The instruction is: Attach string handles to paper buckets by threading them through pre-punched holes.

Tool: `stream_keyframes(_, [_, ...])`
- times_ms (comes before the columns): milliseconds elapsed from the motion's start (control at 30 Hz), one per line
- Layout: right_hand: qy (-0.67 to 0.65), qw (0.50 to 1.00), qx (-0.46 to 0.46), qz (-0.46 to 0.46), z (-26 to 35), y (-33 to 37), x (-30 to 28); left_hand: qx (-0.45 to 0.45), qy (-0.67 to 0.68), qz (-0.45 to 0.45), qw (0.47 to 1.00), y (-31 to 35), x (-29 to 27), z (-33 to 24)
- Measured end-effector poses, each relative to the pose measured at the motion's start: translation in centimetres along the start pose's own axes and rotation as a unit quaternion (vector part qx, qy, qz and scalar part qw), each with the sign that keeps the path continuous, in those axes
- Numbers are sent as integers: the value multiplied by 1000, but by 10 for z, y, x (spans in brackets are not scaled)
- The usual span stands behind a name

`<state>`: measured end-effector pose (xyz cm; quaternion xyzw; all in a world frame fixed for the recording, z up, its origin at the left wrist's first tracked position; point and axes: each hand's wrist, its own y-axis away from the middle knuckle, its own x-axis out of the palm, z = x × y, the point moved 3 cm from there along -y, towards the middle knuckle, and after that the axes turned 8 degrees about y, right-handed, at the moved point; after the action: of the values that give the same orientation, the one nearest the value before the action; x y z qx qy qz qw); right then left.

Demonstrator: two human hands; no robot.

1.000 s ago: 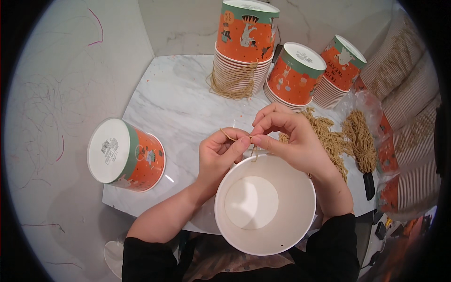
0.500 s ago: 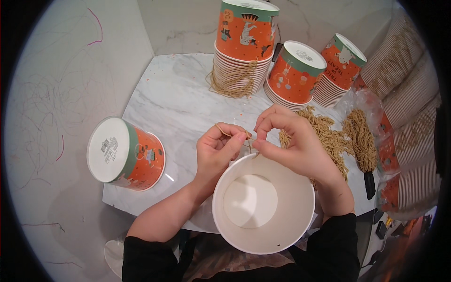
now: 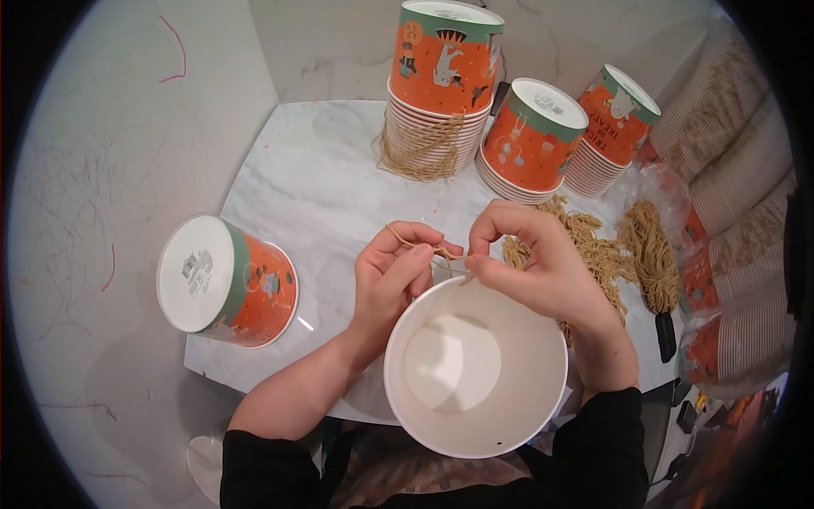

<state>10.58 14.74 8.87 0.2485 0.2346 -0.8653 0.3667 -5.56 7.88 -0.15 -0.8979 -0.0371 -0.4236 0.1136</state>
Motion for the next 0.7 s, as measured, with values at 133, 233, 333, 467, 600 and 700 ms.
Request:
stream_keyframes(133, [12, 1000, 19, -5, -1, -1, -3, -13, 4, 18, 1000, 1, 6, 3])
stream_keyframes(233, [-7, 999, 43, -5, 1, -1, -2, -33, -20, 8, 999, 3, 4, 2])
stream_keyframes(333, [-18, 999, 43, -10, 3, -1, -2, -40, -30, -2, 999, 3, 2, 4])
stream_keyframes(467, [-5, 999, 29, -17, 3, 0, -5, -26, -52, -10, 998, 1, -5, 4])
stream_keyframes(600, [4, 1000, 14, -8, 4, 1, -7, -24, -62, -24, 997, 1, 0, 4])
stream_keyframes(700, [5, 1000, 13, -3, 3, 0, -7, -13, -63, -27, 998, 0, -2, 4])
